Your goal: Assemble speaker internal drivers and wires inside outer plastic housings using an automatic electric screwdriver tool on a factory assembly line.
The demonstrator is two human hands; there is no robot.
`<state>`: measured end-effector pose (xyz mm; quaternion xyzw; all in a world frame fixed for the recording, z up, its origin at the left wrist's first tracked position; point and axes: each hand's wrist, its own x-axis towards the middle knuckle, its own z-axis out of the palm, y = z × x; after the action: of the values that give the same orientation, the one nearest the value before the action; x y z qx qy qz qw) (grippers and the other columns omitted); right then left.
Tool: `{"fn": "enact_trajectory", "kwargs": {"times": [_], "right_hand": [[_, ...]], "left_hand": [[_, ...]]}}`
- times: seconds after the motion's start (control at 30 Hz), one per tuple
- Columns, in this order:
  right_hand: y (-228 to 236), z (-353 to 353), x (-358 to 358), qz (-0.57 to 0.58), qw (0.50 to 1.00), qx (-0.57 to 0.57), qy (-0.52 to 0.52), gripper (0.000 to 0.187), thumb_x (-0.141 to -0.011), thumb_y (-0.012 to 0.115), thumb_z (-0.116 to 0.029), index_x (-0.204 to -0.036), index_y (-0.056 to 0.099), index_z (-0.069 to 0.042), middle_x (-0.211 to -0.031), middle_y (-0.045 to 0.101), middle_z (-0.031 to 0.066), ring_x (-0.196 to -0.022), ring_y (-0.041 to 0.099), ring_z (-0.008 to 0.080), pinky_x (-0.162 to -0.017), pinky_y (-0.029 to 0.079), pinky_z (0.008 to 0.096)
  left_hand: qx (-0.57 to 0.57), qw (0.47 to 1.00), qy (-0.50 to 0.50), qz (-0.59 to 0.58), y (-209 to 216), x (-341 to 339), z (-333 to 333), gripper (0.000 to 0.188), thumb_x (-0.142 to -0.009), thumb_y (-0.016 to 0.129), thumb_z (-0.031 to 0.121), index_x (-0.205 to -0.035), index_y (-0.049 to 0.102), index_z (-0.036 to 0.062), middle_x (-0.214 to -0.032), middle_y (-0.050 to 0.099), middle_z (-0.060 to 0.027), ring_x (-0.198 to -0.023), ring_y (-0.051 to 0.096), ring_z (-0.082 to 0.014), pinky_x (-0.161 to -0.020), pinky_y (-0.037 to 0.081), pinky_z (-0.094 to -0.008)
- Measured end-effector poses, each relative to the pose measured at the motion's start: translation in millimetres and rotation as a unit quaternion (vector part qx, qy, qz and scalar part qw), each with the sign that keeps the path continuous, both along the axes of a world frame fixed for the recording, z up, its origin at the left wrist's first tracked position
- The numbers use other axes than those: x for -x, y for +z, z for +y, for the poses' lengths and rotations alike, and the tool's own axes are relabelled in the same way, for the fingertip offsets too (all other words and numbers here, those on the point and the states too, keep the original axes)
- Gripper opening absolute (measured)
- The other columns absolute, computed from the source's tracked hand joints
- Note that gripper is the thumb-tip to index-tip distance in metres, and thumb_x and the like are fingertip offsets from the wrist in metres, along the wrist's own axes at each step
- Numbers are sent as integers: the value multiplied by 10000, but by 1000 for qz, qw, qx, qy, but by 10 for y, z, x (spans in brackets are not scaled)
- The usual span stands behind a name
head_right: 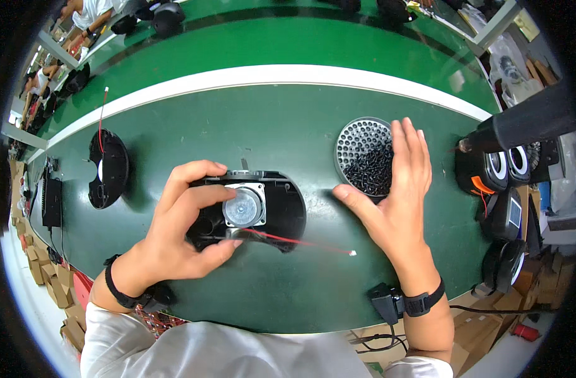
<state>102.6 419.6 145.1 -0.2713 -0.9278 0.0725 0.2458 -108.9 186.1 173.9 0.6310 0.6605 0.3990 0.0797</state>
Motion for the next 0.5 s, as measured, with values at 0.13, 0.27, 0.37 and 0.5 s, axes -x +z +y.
{"fn": "enact_trajectory", "kwargs": {"times": [0.13,0.27,0.37,0.5], "right_hand": [[-62,95,32,24,997,57,39,752,-828,772,-378,-1415,491,-2,-1490,446,241,-1372,412,420,-1154,292,488],[-97,150,61,50,995,82,15,643,-901,717,-333,-1418,501,-18,-1484,467,213,-1367,429,376,-1147,313,458],[-68,179,14,96,990,99,35,616,-924,698,-320,-1422,497,-18,-1487,463,210,-1366,433,353,-1141,323,440],[282,-169,-136,132,976,141,97,445,-899,651,-156,-1309,585,4,-1347,580,199,-1251,544,358,-1114,363,432]], "left_hand": [[36,999,-17,4,63,-14,-13,593,-645,815,76,-1199,624,-13,-1257,488,-232,-1122,567,-357,-949,488,-416],[68,997,-18,-17,125,-30,19,591,-639,811,86,-1194,639,-20,-1240,489,-229,-1104,567,-348,-945,486,-411],[75,997,-11,-19,153,-53,32,588,-640,815,124,-1184,653,-30,-1216,495,-230,-1077,568,-341,-926,485,-401],[69,997,20,-19,92,-43,15,620,-632,838,186,-1185,660,-30,-1187,510,-229,-1051,570,-333,-906,481,-394]]}}
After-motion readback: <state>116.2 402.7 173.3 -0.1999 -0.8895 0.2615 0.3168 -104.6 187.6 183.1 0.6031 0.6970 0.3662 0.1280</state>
